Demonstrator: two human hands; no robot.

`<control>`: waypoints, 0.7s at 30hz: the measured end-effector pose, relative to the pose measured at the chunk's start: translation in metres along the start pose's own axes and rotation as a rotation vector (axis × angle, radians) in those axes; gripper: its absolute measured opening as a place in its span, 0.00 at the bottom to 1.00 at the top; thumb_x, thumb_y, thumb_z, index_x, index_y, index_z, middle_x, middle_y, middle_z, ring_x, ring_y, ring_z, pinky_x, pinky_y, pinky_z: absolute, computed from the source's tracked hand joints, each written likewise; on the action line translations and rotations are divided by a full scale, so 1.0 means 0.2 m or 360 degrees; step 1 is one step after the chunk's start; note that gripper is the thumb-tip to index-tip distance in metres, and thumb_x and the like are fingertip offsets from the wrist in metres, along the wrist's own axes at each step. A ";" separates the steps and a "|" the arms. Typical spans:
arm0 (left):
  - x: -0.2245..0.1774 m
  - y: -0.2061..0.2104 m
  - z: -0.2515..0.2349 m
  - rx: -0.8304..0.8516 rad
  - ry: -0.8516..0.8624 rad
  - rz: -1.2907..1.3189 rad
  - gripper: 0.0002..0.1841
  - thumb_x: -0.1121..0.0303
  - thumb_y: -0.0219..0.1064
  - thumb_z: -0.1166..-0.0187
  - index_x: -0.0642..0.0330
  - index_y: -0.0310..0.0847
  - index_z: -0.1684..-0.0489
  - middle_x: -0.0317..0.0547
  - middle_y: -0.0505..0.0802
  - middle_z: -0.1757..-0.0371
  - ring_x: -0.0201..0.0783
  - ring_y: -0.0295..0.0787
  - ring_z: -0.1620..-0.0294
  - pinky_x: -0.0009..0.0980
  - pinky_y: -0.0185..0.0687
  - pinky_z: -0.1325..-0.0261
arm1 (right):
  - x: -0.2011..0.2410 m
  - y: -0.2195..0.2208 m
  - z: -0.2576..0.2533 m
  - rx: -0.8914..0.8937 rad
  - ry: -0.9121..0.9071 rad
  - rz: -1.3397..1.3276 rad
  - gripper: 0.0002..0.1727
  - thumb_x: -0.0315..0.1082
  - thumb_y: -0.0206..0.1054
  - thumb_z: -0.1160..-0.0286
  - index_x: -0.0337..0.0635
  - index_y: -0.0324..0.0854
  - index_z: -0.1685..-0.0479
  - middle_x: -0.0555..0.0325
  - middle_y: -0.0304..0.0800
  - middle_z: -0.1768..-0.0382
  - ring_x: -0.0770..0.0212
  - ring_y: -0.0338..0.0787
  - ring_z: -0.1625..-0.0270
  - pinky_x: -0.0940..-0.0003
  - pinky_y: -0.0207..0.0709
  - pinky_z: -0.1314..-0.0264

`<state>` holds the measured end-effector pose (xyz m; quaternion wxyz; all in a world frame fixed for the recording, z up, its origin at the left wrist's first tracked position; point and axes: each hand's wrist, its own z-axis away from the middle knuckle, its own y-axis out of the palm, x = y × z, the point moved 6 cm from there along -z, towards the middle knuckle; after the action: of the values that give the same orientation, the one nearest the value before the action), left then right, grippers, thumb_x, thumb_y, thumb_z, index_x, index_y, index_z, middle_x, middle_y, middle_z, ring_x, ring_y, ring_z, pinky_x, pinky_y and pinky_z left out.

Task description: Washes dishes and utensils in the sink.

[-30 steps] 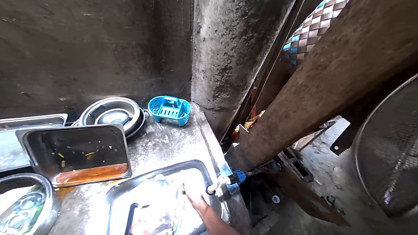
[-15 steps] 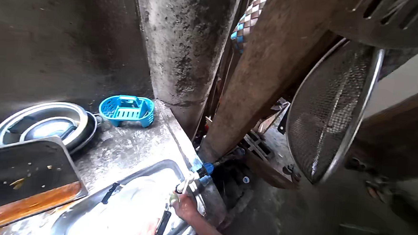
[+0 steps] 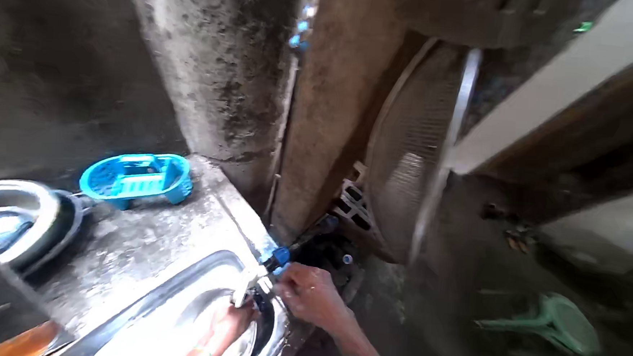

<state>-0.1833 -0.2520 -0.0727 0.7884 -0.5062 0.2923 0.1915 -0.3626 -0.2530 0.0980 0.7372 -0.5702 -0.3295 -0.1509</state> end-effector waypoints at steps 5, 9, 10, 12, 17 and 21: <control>-0.12 -0.09 -0.03 0.0195 0.0062 0.0659 0.16 0.71 0.68 0.24 0.75 0.83 0.45 0.56 0.92 0.54 0.37 0.88 0.55 0.37 0.84 0.45 | 0.17 0.05 -0.06 -0.0164 -0.0516 0.0145 0.26 0.43 0.74 0.25 0.49 0.83 0.26 0.52 0.85 0.27 0.54 0.87 0.28 0.51 0.84 0.32; -0.21 -0.12 0.01 0.0034 0.0078 0.0577 0.22 0.74 0.65 0.20 0.84 0.74 0.34 0.65 0.88 0.38 0.36 0.86 0.39 0.28 0.76 0.30 | 0.17 0.05 -0.13 -0.0246 -0.0512 0.0099 0.17 0.38 0.69 0.20 0.46 0.88 0.35 0.51 0.94 0.45 0.51 0.94 0.46 0.49 0.86 0.45; -0.15 -0.07 -0.02 -0.0162 0.0379 0.0731 0.22 0.73 0.68 0.24 0.87 0.76 0.41 0.64 0.90 0.47 0.31 0.87 0.46 0.26 0.79 0.36 | 0.16 0.05 -0.13 -0.0297 -0.0542 0.0084 0.16 0.38 0.71 0.21 0.44 0.89 0.38 0.50 0.94 0.49 0.51 0.95 0.51 0.49 0.87 0.50; -0.12 -0.04 -0.04 -0.0164 0.0499 0.0998 0.18 0.76 0.68 0.26 0.85 0.75 0.47 0.50 0.89 0.54 0.19 0.82 0.53 0.21 0.80 0.43 | 0.14 0.05 -0.15 -0.0313 -0.0494 0.0152 0.18 0.40 0.73 0.23 0.45 0.89 0.39 0.50 0.94 0.50 0.51 0.94 0.53 0.48 0.87 0.52; -0.21 -0.08 0.06 -0.0244 0.0085 0.0874 0.13 0.74 0.69 0.25 0.73 0.84 0.48 0.47 0.92 0.57 0.26 0.88 0.54 0.27 0.84 0.43 | 0.15 0.11 -0.14 -0.0480 -0.0268 0.0187 0.19 0.46 0.72 0.26 0.49 0.89 0.40 0.53 0.94 0.46 0.52 0.94 0.47 0.47 0.88 0.48; -0.03 -0.10 0.05 -0.0201 0.0239 0.0471 0.17 0.64 0.64 0.19 0.64 0.85 0.39 0.51 0.94 0.46 0.42 0.91 0.42 0.45 0.84 0.32 | 0.02 0.20 -0.01 -0.0892 -0.0410 -0.0185 0.13 0.39 0.69 0.22 0.36 0.90 0.57 0.48 0.94 0.55 0.55 0.95 0.53 0.56 0.91 0.50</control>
<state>-0.1742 -0.2517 -0.0518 0.6942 -0.5191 0.4091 0.2851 -0.3345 -0.2411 0.0706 0.4936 -0.7458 -0.3979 -0.2043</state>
